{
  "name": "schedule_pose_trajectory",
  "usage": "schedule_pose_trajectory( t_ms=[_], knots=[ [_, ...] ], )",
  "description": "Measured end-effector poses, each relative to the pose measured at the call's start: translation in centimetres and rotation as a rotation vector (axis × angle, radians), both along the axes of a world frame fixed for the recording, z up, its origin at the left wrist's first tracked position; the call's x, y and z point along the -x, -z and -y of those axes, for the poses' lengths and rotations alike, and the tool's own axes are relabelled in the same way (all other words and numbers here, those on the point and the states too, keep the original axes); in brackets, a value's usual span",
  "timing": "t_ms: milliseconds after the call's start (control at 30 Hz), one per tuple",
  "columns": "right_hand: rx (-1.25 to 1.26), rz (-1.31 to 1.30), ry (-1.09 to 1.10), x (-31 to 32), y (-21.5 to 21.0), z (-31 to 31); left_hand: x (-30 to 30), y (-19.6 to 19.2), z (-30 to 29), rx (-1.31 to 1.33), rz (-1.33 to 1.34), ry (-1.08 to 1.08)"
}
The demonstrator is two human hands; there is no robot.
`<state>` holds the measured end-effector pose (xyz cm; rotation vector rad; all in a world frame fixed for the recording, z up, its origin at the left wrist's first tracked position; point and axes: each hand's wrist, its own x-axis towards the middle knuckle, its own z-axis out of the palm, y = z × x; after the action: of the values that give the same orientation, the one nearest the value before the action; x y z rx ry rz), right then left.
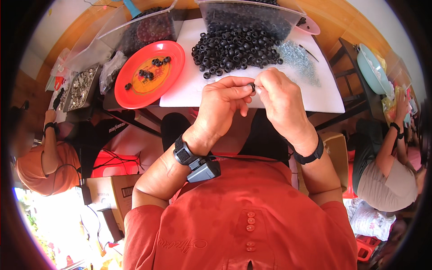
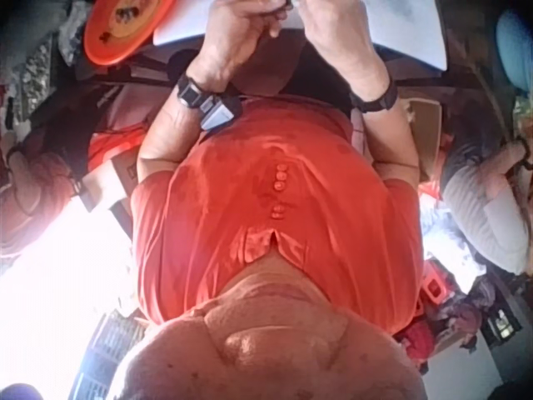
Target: Sorting and assembling small black components with silver beads at a table.
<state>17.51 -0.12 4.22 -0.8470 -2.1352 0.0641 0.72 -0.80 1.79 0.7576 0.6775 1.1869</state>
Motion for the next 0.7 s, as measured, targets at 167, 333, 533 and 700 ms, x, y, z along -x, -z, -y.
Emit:
schedule_pose_trajectory(
  t_ms=[167,333,533,700],
  knots=[
    [-0.054,0.008,0.0,-1.1,-1.3,0.4,-0.7,-1.4,-0.2,-0.026,-0.199,0.02],
    [-0.108,-0.057,-0.001,-2.1,-3.4,0.7,-1.3,-3.9,-1.8,-0.052,-0.044,0.126],
    [-0.361,-0.037,0.089,-2.6,-4.2,0.9,-2.8,-4.3,-2.3,-0.041,0.173,0.237],
    [-0.001,-0.451,-0.019,-2.0,-3.1,1.5,-2.7,-3.5,-1.0,0.031,0.242,0.212]
  ],
)
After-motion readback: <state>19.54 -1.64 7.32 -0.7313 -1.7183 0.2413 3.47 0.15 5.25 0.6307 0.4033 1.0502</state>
